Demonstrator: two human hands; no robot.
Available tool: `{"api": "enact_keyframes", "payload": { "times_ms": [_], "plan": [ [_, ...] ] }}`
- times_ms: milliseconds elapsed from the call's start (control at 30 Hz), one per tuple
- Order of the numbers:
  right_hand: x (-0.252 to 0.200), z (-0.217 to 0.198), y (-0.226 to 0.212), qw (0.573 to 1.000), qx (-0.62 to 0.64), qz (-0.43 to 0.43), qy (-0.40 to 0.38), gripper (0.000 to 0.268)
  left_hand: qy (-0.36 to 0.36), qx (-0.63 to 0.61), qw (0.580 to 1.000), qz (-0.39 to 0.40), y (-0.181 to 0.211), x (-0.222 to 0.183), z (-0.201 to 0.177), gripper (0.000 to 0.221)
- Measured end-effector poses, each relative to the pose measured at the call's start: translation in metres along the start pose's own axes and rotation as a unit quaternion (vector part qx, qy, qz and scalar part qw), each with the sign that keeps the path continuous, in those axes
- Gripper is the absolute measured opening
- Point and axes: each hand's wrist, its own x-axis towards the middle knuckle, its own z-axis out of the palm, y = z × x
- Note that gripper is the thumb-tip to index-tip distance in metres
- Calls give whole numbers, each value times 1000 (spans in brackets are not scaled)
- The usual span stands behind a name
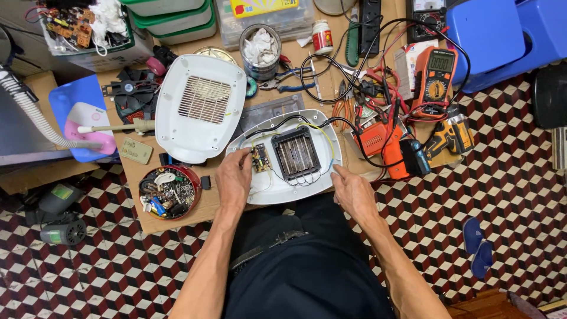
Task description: Repairing and testing electronic appliances including an induction cooktop and a portable heater on a workbench.
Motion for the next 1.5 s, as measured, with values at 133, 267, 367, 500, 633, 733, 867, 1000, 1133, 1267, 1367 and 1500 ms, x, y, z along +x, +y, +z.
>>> {"api": "enact_keyframes", "payload": {
  "times_ms": [133, 267, 367, 500, 633, 733, 867, 1000, 1133, 1267, 1367, 1500],
  "plan": [
    [-1, -5, -8, 991, 32, 85, -96, 49, -4, 65, 996, 54, 22, -4, -8, 25],
    [-12, -9, -8, 984, 139, 102, -44, 46, -47, 37, 984, 168, 63, -11, 5, 24],
    [-6, 7, 24, 955, 267, 92, 86, 38, -172, -20, 974, 148, 77, -22, 54, 19],
    [5, 5, 25, 970, 199, 39, 137, 33, -225, -81, 969, 60, 83, -18, 121, 25],
    [16, 6, 17, 954, 270, 101, 84, 35, -261, -203, 914, -235, 98, -2, 134, 38],
    [22, 7, 18, 942, 305, 123, 64, 35, -251, -204, 914, -243, 100, 0, 136, 35],
    [23, 2, 11, 966, 230, 110, 53, 33, -243, -207, 916, -242, 92, 5, 143, 35],
    [27, -5, -5, 979, 174, 57, 96, 27, -268, -139, 910, -285, 109, 16, 129, 40],
    [49, -29, -33, 954, 99, -180, 218, 15, -303, -93, 915, -251, 116, 21, 110, 37],
    [76, -41, -45, 921, 11, -330, 205, 19, -179, -18, 979, -95, 108, 24, 86, 29],
    [79, -24, -39, 948, -17, -285, 138, 17, -94, -44, 993, -57, 101, 38, 74, 26],
    [73, 4, -37, 965, -44, -235, 105, 22, -97, 7, 992, 84, 84, 50, 78, 15]
  ]
}}
